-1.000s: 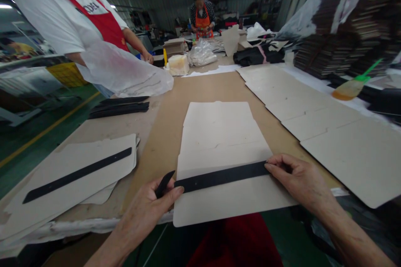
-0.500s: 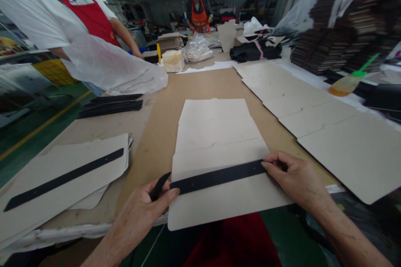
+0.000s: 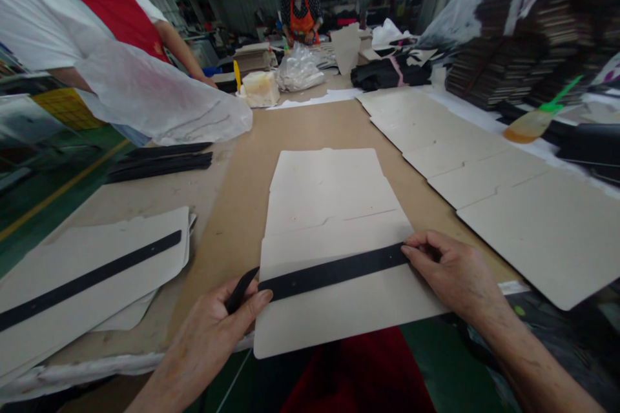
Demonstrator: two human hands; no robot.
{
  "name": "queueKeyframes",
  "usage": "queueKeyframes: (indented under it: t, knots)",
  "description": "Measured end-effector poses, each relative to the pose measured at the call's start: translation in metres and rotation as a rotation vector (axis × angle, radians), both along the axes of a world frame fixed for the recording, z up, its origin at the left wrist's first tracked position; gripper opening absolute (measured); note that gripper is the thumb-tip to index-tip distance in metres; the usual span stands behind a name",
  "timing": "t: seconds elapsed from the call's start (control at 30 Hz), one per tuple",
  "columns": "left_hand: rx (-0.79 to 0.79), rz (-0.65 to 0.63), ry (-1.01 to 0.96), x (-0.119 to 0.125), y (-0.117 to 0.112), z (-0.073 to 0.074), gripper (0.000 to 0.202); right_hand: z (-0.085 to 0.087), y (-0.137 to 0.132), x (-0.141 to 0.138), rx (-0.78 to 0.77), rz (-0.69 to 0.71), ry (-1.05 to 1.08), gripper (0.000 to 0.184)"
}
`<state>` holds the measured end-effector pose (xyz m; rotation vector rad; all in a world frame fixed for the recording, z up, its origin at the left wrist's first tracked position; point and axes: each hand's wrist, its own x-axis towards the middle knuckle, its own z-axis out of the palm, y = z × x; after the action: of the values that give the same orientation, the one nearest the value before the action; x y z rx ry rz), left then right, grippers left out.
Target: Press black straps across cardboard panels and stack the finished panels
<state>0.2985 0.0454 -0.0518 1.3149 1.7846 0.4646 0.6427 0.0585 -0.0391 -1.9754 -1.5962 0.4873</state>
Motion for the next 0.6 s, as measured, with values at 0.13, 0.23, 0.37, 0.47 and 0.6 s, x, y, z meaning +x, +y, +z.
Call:
queueKeyframes:
  t: [0.13,0.23,0.37,0.47,0.6]
  knots:
    - [0.001,-0.012,0.013,-0.001,-0.001,-0.004,0.056,0.0,0.0,0.001,-0.012,-0.006,-0.008,0.025]
    - [0.006,-0.037,0.029,-0.002,-0.001,-0.005,0.056,-0.001,0.0,0.001,-0.02,0.003,-0.007,0.025]
    - [0.01,-0.058,0.028,0.0,-0.001,-0.002,0.054,-0.002,0.0,0.0,-0.008,0.008,-0.012,0.025]
    - [0.023,-0.05,0.047,0.004,-0.001,0.003,0.05,-0.004,-0.001,0.001,-0.002,0.006,-0.031,0.025]
    - [0.048,-0.028,0.039,0.007,-0.003,0.008,0.044,-0.006,-0.001,0.001,0.052,0.071,-0.084,0.025]
